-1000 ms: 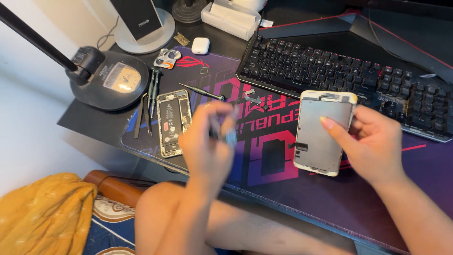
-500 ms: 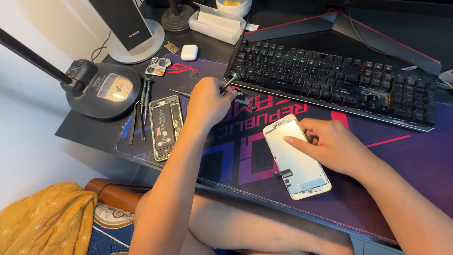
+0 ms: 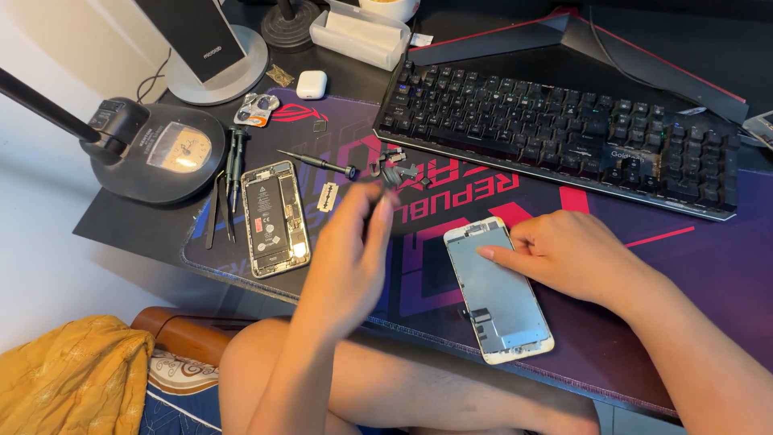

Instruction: The person uses a screwdriver to remove screws from the back of a disassembled smartphone. They then use a suction cup tool to lift and separate the screen assembly from the phone's chassis, placing the components on the desk.

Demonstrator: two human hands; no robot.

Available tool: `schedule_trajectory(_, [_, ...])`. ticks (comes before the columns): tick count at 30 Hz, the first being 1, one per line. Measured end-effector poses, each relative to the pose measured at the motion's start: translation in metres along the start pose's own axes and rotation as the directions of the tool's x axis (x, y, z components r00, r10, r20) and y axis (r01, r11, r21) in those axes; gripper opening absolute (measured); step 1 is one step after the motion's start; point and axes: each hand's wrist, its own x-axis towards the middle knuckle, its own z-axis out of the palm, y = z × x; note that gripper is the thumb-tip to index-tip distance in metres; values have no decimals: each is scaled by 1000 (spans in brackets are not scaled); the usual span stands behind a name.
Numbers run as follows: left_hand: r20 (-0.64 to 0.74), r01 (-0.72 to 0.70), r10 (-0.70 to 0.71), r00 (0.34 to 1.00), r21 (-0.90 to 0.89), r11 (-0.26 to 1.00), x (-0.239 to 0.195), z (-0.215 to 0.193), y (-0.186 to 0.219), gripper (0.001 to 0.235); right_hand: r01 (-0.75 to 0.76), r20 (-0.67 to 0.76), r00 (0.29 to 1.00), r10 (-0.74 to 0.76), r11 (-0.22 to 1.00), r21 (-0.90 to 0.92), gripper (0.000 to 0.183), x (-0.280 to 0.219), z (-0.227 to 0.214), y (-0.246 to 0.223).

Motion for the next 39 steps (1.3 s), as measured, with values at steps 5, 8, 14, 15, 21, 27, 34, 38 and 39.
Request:
schedule_trajectory(5, [7,-281,281,960,10,960,-36,20,-21,16,-20,24,1000,20,1000,14,65,3,-2,-1])
schedule_trajectory(8, [-8,-415,416,909,52,908,-48,34,-23,13,124,-104,990,-94,933,337,39,5,4,5])
schedule_trajectory(14, [-152,-509,494,856,-79,857,-50,43,-28,18,452,-216,892,-397,810,375,81,11,-4,10])
schedule_trajectory(15, [-208,-486,460,863,-96,869,-48,45,-29,18,475,-139,879,-456,815,333,96,12,-5,10])
schedule_trajectory(21, [-121,-196,179,976,-149,969,-52,49,-32,40,307,5,946,-325,897,317,104,19,2,2])
schedule_trajectory(27, [-61,-373,370,927,-271,888,-62,64,-37,50,331,-119,944,-309,880,340,93,21,12,1])
schedule_trajectory(34, [-34,-708,721,692,-223,670,-58,85,-61,70,336,-169,941,-293,866,371,90,21,14,6])
schedule_trajectory(38, [36,-734,742,669,-119,668,-57,88,-67,79,343,-216,935,-282,875,342,90,24,11,9])
schedule_trajectory(39, [51,-736,746,664,-135,664,-56,88,-66,68,299,-189,951,-245,886,355,89,23,9,8])
